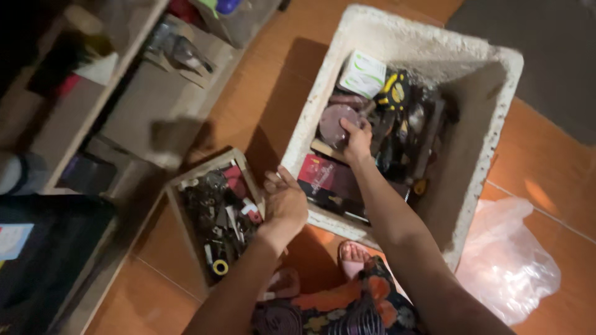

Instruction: The person sits on the floor and organizes items from a wooden toolbox into a white styrofoam box. They handle sanding discs, small hardware, a packaged tool, a wooden stick, and a green power tool with a cord, placing them into the box.

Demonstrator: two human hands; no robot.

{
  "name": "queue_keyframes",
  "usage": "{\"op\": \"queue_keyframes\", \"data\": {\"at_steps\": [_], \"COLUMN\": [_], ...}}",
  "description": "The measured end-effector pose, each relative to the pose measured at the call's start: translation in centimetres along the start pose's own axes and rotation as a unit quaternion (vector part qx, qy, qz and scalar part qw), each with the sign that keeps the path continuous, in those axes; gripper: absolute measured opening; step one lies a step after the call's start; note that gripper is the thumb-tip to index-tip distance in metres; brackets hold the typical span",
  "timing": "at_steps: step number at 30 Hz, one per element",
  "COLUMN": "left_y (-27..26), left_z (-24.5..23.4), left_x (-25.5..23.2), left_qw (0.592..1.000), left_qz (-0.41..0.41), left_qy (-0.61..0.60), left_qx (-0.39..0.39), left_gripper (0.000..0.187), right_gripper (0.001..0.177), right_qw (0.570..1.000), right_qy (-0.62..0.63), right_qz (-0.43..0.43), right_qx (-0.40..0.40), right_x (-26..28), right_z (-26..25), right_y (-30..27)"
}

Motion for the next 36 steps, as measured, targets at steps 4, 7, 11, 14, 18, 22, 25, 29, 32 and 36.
{"op": "queue_keyframes", "data": {"at_steps": [4,7,11,14,18,22,25,29,32,36], "left_y": [-0.3,0.2,0.9,1.3,2.4,3.0,2.1,1.2,1.8,-2.3], "left_z": [-0.6,-0.2,0.6,1.7,2.9,2.1,-0.4,-3.0,-2.6,6.6], "left_x": [-0.3,-0.5,-0.2,0.0,0.2,-1.6,-1.9,1.4,9.2,23.8], "left_qw": [1.000,1.000,0.999,0.999,0.996,0.994,0.983,0.934,0.834,0.863], "left_qz": [0.007,0.002,0.004,-0.006,-0.055,-0.073,-0.106,-0.044,0.068,-0.195], "left_qy": [0.028,0.027,0.043,0.032,-0.065,-0.066,-0.147,-0.354,-0.542,-0.365], "left_qx": [0.012,0.008,0.005,-0.010,-0.006,-0.041,-0.035,-0.032,-0.081,-0.289], "left_gripper": [0.082,0.086,0.085,0.079,0.074,0.066,0.063,0.049,0.029,0.036], "right_gripper": [0.071,0.066,0.072,0.065,0.061,0.095,0.056,0.042,0.036,0.044], "right_qw": [0.997,0.969,0.891,0.851,0.767,0.765,0.759,0.742,0.682,0.512], "right_qy": [-0.058,-0.241,-0.442,-0.515,-0.635,-0.630,-0.541,-0.590,-0.587,-0.616], "right_qz": [-0.041,-0.035,-0.055,-0.045,-0.087,-0.132,-0.336,-0.258,-0.341,-0.520], "right_qx": [0.025,-0.035,-0.086,-0.092,-0.036,-0.010,0.134,0.187,0.272,0.298], "right_x": [0.6,1.3,2.4,3.0,3.4,7.2,10.3,11.1,9.9,7.1], "right_z": [1.6,1.6,1.9,1.5,1.8,3.7,7.5,9.7,8.8,5.9], "right_y": [0.1,-1.3,-2.3,-1.7,-1.8,-5.7,-11.8,-20.9,-25.8,-28.2]}}
Point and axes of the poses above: each hand's wrist, its own y-axis towards the middle knuckle, its own z-axis out of the palm, x = y × z, the point moved 1 cm from there along y, towards the middle knuckle, and after that the axes turned 4 degrees about -y, right-handed, at the moved point
